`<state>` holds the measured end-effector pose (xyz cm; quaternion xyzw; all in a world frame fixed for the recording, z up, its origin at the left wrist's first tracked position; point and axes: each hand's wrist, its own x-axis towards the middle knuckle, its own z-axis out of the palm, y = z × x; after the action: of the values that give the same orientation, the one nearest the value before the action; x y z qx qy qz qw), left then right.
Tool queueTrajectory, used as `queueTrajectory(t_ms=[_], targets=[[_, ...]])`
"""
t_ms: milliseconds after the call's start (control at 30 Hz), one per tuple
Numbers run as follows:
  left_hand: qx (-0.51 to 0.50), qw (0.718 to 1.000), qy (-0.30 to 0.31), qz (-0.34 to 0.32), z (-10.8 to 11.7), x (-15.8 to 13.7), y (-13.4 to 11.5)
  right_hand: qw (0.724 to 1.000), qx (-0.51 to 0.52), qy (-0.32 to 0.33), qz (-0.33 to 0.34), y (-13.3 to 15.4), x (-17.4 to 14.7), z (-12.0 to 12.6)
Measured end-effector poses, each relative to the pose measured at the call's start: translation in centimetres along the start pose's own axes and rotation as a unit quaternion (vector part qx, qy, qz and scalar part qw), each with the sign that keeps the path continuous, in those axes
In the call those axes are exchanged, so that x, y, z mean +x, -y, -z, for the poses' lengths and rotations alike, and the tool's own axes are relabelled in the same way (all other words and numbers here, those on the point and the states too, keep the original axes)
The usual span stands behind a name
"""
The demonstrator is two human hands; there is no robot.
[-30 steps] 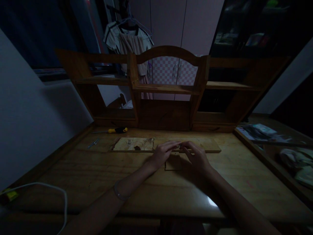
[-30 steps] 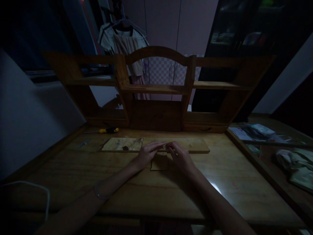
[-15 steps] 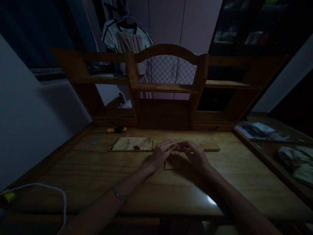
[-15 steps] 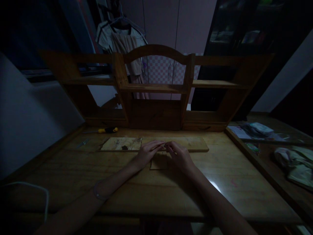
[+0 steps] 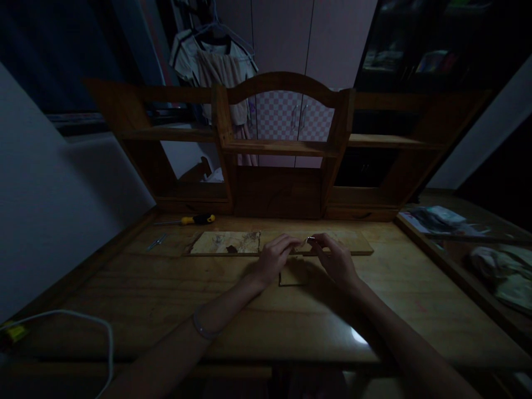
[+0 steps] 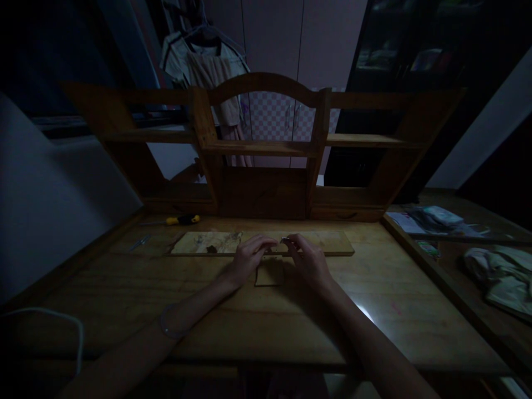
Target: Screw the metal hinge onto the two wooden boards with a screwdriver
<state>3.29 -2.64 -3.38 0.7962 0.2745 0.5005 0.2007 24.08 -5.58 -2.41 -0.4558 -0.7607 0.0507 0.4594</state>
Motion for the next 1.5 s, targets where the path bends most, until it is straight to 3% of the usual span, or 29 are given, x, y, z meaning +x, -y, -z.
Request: queueTrajectory(t_ms=[200,500,1233,1500], targets=[[0.024,0.999,0.041,-0.019,-0.4,-0.2,-0.3,1.000,0.009,0.008,0.015,-0.1,-0.2,-0.4],[0.063,0.997,0.023,0.026,-0.2,0.0,-0.5,0.998,0.028,0.025,0.044,0.5,-0.2,-0.4],[0.075,0.996,0.037,0.023,0.1,0.1,-1.2,0.997,0.012,0.038,0.060,0.6,-0.4,-0.2],[0.108,0.992,0.055,0.040,0.2,0.2,-1.5,0.999,0.025,0.024,0.035,0.5,-0.4,-0.5]])
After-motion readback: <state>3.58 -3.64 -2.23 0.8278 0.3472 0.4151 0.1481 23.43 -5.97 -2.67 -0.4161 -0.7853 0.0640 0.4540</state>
